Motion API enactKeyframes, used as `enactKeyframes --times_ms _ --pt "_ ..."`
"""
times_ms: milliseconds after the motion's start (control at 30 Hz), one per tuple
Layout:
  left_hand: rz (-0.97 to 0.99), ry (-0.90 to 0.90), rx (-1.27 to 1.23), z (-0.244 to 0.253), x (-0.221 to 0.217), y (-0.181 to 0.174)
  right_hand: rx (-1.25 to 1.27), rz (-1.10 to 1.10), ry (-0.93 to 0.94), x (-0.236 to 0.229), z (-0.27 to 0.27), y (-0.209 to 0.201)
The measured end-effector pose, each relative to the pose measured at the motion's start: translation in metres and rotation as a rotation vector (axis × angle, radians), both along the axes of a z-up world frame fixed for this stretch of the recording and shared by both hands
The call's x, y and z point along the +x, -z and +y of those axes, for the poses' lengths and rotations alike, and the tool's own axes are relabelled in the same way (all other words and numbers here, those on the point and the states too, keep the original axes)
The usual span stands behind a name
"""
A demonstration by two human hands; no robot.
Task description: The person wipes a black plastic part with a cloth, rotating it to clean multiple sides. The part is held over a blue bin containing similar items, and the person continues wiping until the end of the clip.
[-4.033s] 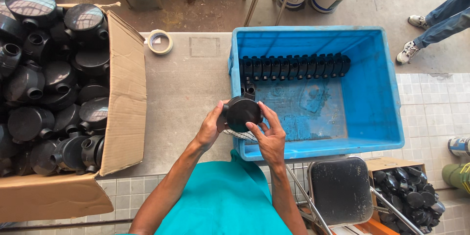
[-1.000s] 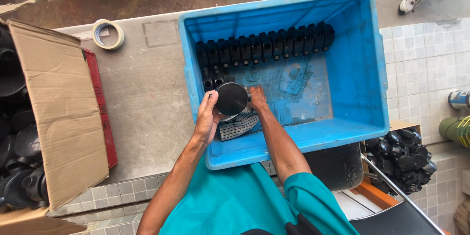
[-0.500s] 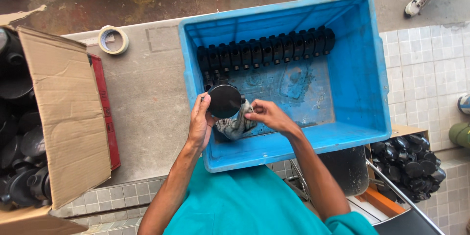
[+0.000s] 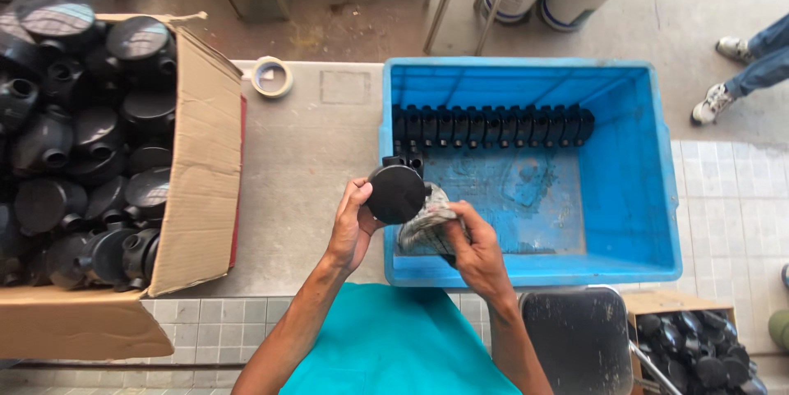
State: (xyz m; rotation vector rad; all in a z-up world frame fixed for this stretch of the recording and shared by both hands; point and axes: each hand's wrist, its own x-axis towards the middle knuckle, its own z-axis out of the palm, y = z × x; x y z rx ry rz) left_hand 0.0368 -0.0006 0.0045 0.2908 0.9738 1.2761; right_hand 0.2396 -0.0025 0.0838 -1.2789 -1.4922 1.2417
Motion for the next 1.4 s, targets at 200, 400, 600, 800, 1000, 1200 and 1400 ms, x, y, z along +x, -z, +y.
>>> enactKeyframes --times_ms 200,400,600,800,1000,1200,1400 --pt "-0.142 0.077 0.049 -0.011 -0.014 -0.027 0.105 -0.154 0.082 -0.05 -0.002 -0.013" --pt "-0.225 0.125 0.137 -0.011 -0.024 -0.02 0.377 -0.274 0.119 -0.066 0.0 -0.022" --pt "-0.294 0.216 0.238 -0.002 -0.025 -0.027 0.574 -0.346 0.281 -0.086 -0.006 -0.024" --pt "-0.527 0.284 0.257 0.007 -0.029 -0.063 0.6 -0.516 0.177 -0.089 -0.02 -0.023" --pt "-0.465 0.373 0.167 0.005 -0.024 -0.073 0.524 -0.573 0.282 -0.083 -0.028 -0.014" --pt "-0.451 0.344 0.217 0.008 -0.022 -0.075 0.626 -0.588 0.218 -0.105 -0.031 -0.018" --pt "-0.436 0.308 0.14 0.004 -0.027 -0.086 0.592 -0.591 0.311 -0.089 -0.043 0.006"
